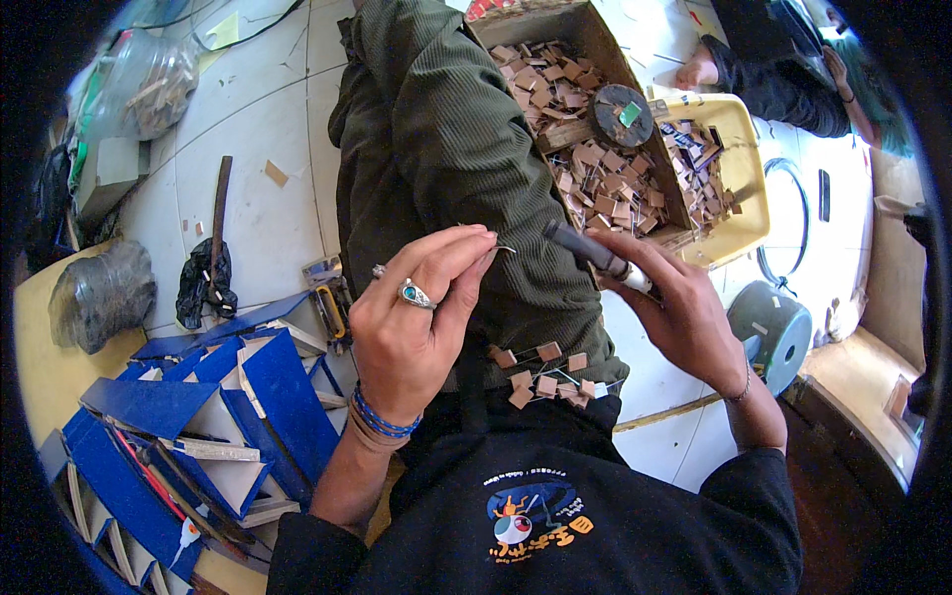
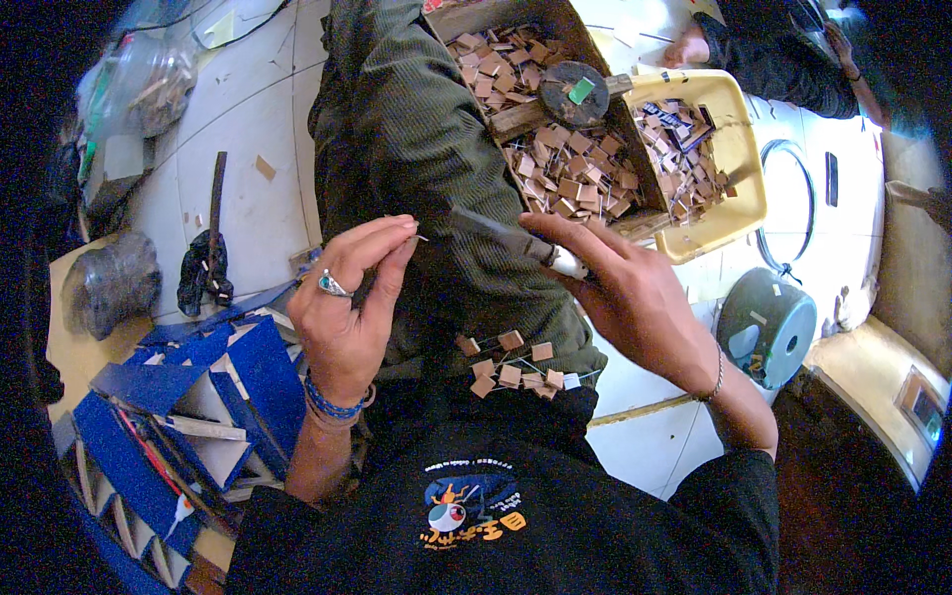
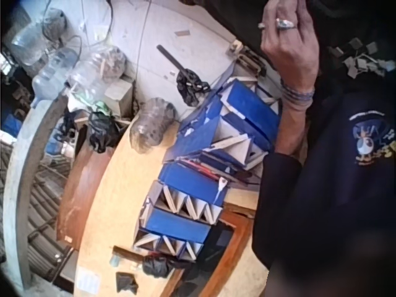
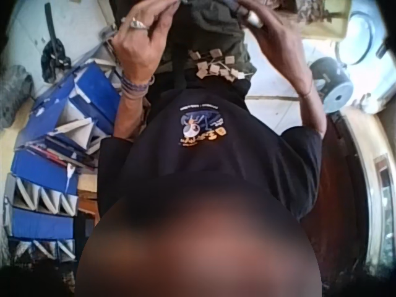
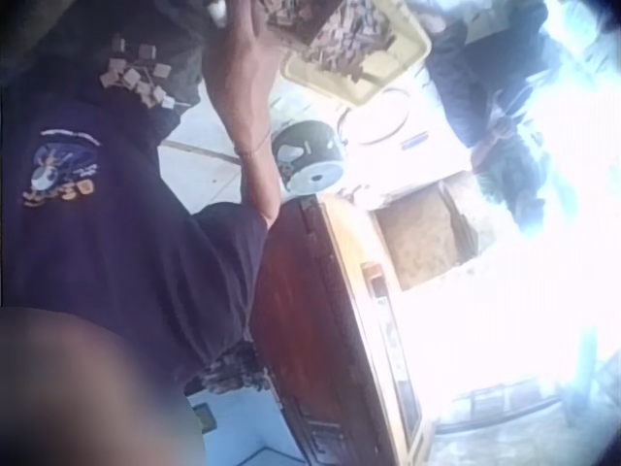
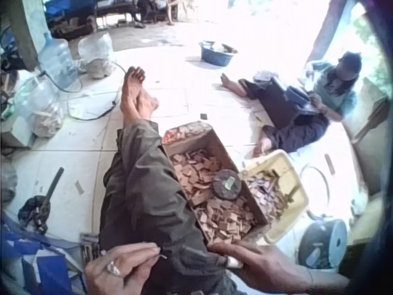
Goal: The person sits on the floor and uses pliers to trim small rectangular wooden pieces one by one. They pick pieces from a nearby container, trim edges, and place the finished pieces into a yellow bin.
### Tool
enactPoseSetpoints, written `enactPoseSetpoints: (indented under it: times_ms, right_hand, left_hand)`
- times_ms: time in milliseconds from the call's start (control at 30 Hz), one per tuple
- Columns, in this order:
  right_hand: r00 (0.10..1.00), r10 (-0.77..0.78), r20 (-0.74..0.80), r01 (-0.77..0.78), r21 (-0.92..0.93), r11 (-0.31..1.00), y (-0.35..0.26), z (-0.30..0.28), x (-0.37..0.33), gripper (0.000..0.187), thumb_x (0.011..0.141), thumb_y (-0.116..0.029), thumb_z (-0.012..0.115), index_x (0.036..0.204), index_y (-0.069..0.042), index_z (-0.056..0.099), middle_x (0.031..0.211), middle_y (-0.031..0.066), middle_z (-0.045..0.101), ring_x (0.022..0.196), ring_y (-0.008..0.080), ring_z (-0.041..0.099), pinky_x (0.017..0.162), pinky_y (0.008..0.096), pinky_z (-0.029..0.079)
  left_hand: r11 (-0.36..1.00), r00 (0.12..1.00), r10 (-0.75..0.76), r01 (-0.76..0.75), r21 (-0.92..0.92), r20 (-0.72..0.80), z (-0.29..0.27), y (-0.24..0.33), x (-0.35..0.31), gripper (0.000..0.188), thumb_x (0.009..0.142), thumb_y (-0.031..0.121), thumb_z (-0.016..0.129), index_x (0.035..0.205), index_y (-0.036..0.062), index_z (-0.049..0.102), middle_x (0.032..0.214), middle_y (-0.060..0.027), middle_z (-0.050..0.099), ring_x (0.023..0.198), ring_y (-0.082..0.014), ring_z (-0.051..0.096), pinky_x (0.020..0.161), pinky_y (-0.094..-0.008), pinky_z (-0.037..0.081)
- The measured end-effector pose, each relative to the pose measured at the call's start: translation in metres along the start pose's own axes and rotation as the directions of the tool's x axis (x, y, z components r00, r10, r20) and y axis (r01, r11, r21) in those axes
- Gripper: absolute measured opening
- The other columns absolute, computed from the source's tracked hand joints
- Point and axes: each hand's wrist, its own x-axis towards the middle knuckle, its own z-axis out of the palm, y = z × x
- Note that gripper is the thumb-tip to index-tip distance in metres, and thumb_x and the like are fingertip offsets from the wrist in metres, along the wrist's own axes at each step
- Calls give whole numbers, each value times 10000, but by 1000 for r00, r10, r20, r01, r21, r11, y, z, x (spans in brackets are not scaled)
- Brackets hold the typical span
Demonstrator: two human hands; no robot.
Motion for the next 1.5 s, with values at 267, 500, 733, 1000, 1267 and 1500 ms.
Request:
enactPoseSetpoints:
  times_ms: [267,500,733,1000,1267,1500]
  right_hand:
    - [891,241,384,-329,182,927,-16,-13,-4,362,1014,-160,681,1339,-27,593,950,119,798,777,244,742,715,357,526]
    - [877,212,431,-329,217,919,-17,-11,-4,384,1016,-179,687,1353,-23,588,923,126,791,695,246,707,638,376,488]
    - [870,206,448,-320,195,927,-16,-11,-3,426,1020,-192,681,1391,-16,568,922,123,794,710,255,724,651,375,506]
    - [883,168,437,-289,226,930,-17,-10,-4,456,1039,-220,658,1415,9,540,918,125,794,725,257,733,656,372,518]
    - [879,184,440,-335,293,896,-22,-4,-7,406,1074,-223,608,1398,12,540,863,113,769,726,214,712,669,362,526]
    - [906,153,395,-363,537,762,-20,28,-10,329,1110,-262,553,1325,-13,558,847,65,729,810,143,699,769,337,550]
  left_hand:
    - [992,995,95,-93,86,-22,-2,3,4,356,834,11,818,1171,113,764,1075,-58,754,924,-242,750,760,-348,612]
    - [984,990,138,-135,114,-14,1,-1,6,356,823,9,814,1161,112,777,1059,-45,746,901,-234,743,744,-347,610]
    - [992,996,91,-93,86,25,-1,1,6,331,863,-13,784,1168,115,773,1083,-89,773,944,-257,757,792,-352,614]
    - [984,991,132,-134,114,28,0,-1,4,353,833,1,783,1160,135,790,1058,-47,746,901,-238,736,747,-351,601]
    - [972,983,173,-181,149,65,-7,-2,8,395,799,-52,795,1148,133,786,1035,-69,751,882,-254,725,782,-360,588]
    - [985,998,66,-63,159,-13,15,9,-5,339,816,-7,821,1142,67,764,941,-63,717,817,-239,706,736,-367,551]
